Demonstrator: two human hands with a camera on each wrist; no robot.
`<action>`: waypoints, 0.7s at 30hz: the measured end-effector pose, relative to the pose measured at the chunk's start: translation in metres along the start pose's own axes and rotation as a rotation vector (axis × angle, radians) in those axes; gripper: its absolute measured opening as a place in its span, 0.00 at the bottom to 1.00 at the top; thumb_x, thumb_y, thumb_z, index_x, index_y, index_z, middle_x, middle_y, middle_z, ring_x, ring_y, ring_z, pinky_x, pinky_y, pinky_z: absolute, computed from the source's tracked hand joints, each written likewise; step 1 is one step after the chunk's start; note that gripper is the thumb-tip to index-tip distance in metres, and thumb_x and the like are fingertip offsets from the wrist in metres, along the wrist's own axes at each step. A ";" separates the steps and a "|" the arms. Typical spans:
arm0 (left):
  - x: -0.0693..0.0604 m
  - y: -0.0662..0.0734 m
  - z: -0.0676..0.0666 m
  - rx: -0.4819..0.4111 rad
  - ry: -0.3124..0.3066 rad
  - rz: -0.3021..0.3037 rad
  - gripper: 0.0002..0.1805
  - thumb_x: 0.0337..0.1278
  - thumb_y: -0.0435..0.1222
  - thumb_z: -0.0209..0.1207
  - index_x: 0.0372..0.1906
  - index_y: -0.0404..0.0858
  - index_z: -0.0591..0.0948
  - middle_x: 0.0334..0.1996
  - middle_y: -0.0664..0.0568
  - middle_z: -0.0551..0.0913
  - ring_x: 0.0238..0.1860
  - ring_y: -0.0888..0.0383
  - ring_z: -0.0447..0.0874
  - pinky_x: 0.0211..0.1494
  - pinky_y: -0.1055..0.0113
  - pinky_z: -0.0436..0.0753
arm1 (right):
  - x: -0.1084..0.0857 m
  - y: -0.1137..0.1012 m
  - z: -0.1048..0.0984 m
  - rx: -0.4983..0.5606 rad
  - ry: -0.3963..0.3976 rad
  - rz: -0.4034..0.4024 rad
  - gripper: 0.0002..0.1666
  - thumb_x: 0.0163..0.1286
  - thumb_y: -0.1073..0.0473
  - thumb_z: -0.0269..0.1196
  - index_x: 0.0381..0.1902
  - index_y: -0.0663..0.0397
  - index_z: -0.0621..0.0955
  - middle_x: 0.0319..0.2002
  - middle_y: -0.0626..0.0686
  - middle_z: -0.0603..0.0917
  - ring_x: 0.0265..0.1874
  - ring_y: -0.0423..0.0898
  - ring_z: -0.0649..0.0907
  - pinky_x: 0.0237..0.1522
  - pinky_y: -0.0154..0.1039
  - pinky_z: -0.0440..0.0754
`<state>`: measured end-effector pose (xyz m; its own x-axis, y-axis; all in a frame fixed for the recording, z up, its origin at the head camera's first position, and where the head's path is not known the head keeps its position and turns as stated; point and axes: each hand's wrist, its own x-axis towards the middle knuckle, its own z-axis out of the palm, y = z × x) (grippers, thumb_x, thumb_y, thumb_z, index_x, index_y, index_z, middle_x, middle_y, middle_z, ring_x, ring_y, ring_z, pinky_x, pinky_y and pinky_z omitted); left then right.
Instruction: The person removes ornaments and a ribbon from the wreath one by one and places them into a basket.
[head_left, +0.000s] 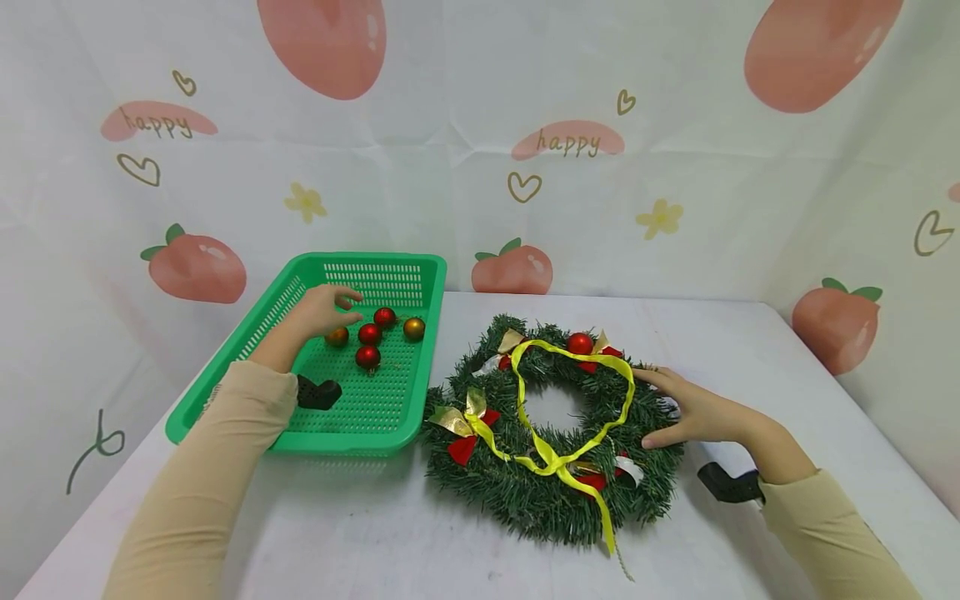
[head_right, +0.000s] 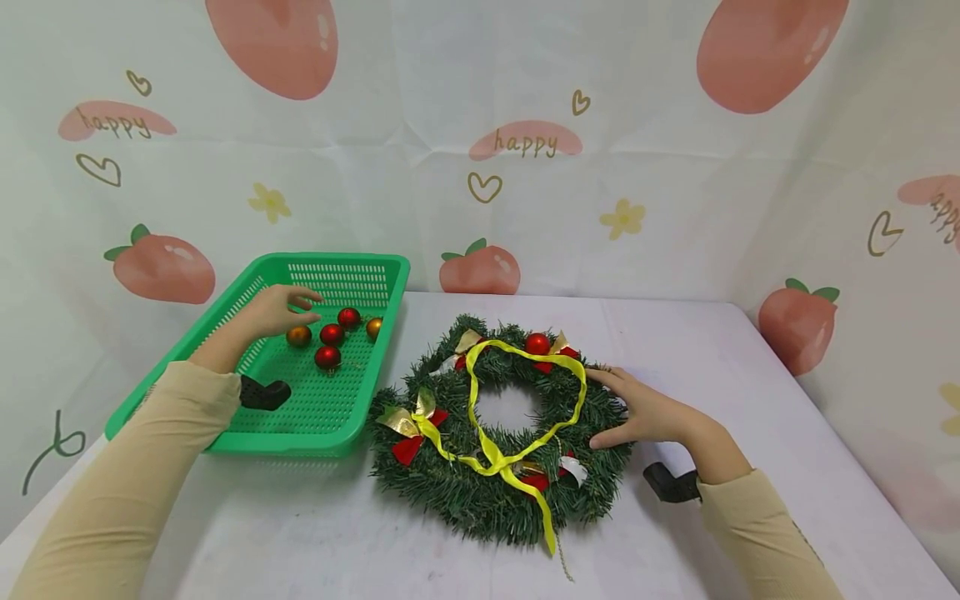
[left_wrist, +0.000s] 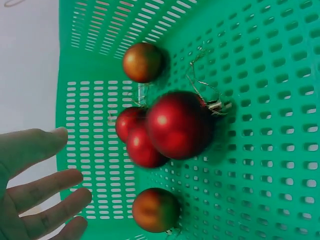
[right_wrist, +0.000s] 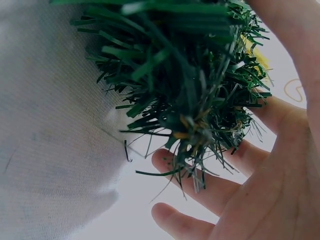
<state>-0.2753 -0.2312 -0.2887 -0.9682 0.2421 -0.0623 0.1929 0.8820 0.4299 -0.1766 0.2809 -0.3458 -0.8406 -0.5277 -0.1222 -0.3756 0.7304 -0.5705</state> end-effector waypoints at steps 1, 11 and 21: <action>0.000 0.000 0.000 -0.001 0.003 -0.002 0.23 0.63 0.36 0.53 0.60 0.30 0.71 0.55 0.27 0.74 0.54 0.33 0.73 0.53 0.44 0.76 | 0.000 0.000 0.000 0.000 0.000 0.001 0.59 0.52 0.45 0.71 0.70 0.67 0.53 0.67 0.74 0.51 0.59 0.74 0.66 0.51 0.70 0.69; 0.000 0.016 -0.004 -0.087 0.070 0.075 0.21 0.63 0.38 0.53 0.59 0.33 0.73 0.54 0.32 0.76 0.54 0.36 0.76 0.54 0.46 0.77 | 0.001 0.002 0.001 -0.004 0.007 -0.010 0.59 0.52 0.45 0.71 0.69 0.68 0.54 0.67 0.74 0.52 0.59 0.74 0.66 0.51 0.70 0.69; -0.014 0.079 -0.003 -0.135 0.063 0.248 0.19 0.64 0.36 0.54 0.58 0.36 0.75 0.55 0.36 0.78 0.53 0.39 0.78 0.54 0.50 0.79 | 0.001 0.001 0.000 -0.006 0.003 -0.004 0.59 0.52 0.45 0.71 0.70 0.68 0.54 0.67 0.74 0.51 0.59 0.73 0.66 0.51 0.70 0.69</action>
<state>-0.2472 -0.1658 -0.2507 -0.9028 0.4147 0.1143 0.4066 0.7358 0.5415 -0.1775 0.2813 -0.3466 -0.8403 -0.5292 -0.1177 -0.3809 0.7309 -0.5662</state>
